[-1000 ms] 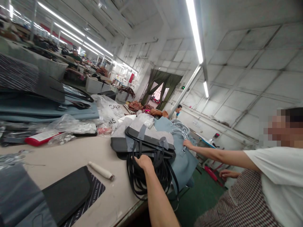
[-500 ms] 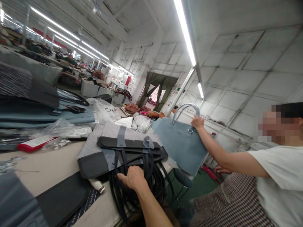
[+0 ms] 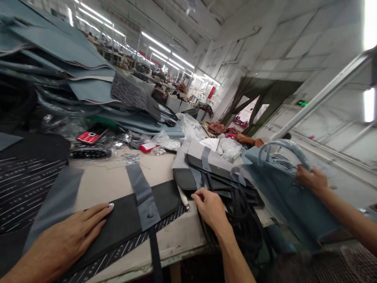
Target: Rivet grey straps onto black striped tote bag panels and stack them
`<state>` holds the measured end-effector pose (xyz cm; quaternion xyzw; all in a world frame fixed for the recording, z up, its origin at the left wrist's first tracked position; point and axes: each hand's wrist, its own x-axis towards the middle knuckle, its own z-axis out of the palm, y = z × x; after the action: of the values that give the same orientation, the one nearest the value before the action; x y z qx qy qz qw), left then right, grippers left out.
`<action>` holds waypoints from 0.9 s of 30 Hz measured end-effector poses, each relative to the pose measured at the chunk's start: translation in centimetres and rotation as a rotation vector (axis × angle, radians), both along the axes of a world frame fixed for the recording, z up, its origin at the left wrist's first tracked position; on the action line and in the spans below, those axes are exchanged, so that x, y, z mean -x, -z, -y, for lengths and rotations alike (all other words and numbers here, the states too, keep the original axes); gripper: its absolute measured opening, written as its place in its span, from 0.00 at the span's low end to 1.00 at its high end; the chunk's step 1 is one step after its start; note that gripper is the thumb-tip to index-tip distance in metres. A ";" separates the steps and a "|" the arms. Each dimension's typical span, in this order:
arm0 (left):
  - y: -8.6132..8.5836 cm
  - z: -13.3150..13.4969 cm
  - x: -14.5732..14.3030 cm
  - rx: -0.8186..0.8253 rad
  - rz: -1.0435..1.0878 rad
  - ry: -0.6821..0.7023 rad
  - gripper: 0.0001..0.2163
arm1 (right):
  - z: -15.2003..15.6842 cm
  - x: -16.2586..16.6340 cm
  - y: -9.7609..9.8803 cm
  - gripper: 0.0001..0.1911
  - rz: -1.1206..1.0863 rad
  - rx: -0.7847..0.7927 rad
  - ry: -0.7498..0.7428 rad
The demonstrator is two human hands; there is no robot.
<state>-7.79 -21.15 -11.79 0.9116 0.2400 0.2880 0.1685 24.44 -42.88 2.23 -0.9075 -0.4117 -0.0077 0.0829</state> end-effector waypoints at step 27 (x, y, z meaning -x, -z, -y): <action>-4.7 2.5 -0.6 -0.097 -0.312 0.006 0.15 | -6.8 2.2 -3.6 0.16 -0.997 -1.256 0.153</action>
<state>-7.22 -23.63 -7.11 0.9530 0.2464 0.1536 0.0860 22.19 -36.11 5.85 -0.6137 -0.1818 0.1626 0.7509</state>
